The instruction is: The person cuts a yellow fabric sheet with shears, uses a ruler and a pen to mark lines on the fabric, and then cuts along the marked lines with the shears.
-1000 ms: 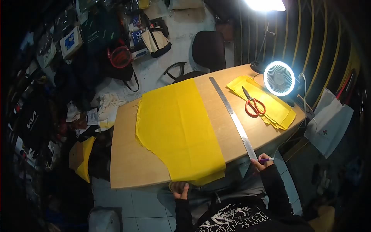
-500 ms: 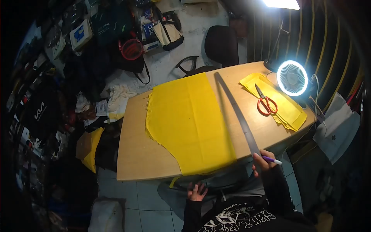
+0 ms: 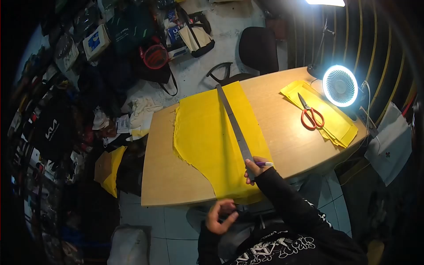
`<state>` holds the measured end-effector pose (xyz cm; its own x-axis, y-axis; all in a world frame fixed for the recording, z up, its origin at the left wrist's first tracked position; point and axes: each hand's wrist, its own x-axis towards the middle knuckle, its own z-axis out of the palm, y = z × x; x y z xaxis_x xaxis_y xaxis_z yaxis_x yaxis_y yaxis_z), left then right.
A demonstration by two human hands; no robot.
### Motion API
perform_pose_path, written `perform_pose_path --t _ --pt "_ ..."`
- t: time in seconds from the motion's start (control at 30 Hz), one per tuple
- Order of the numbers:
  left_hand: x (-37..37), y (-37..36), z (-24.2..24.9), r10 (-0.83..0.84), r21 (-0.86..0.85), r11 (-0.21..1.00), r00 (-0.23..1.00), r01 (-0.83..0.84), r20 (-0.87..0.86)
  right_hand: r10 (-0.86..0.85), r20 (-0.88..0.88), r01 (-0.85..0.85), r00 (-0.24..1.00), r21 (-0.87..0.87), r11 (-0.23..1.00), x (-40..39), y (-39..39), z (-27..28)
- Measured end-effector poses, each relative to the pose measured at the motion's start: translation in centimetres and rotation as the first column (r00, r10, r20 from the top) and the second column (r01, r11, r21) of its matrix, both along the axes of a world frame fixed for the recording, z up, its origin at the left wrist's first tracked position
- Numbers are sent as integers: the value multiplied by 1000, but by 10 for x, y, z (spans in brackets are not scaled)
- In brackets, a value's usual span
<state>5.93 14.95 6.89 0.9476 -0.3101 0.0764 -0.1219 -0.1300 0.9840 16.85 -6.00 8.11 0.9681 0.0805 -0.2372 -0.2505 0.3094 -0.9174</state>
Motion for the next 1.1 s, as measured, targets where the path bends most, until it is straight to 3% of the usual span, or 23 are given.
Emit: perform_pose_path --t 0.17,0.23,0.33,0.43,0.57,0.77,0.97,1.07,1.1 --pt "129 -2 20 176 249 930 923 -270 342 127 -32 -126 991 9 992 -9 21 -7" --pt "201 8 -11 109 302 870 749 -390 653 144 -14 -144 990 -48 988 -9 27 -12" --pt "268 15 -46 50 465 780 782 -419 621 129 -44 -129 991 -13 992 -11 33 -9" --pt "257 7 -55 -3 690 526 810 -498 587 126 -50 -126 991 -10 992 -10 38 -12" --pt "254 1 -53 17 689 526 816 -499 578 144 -125 -152 982 -60 987 -7 45 -8" --pt "253 2 -50 35 657 567 811 -497 584 131 -99 -135 986 -36 990 -7 48 -8" --pt "248 -2 -39 74 643 639 866 -421 494 138 3 -127 990 -368 921 -14 44 8" --pt "245 -5 -28 17 707 579 873 -405 487 110 110 -54 988 -421 906 -15 44 -3" --pt "245 -5 -28 15 702 597 880 -389 475 110 196 6 974 -513 858 -15 45 -9"
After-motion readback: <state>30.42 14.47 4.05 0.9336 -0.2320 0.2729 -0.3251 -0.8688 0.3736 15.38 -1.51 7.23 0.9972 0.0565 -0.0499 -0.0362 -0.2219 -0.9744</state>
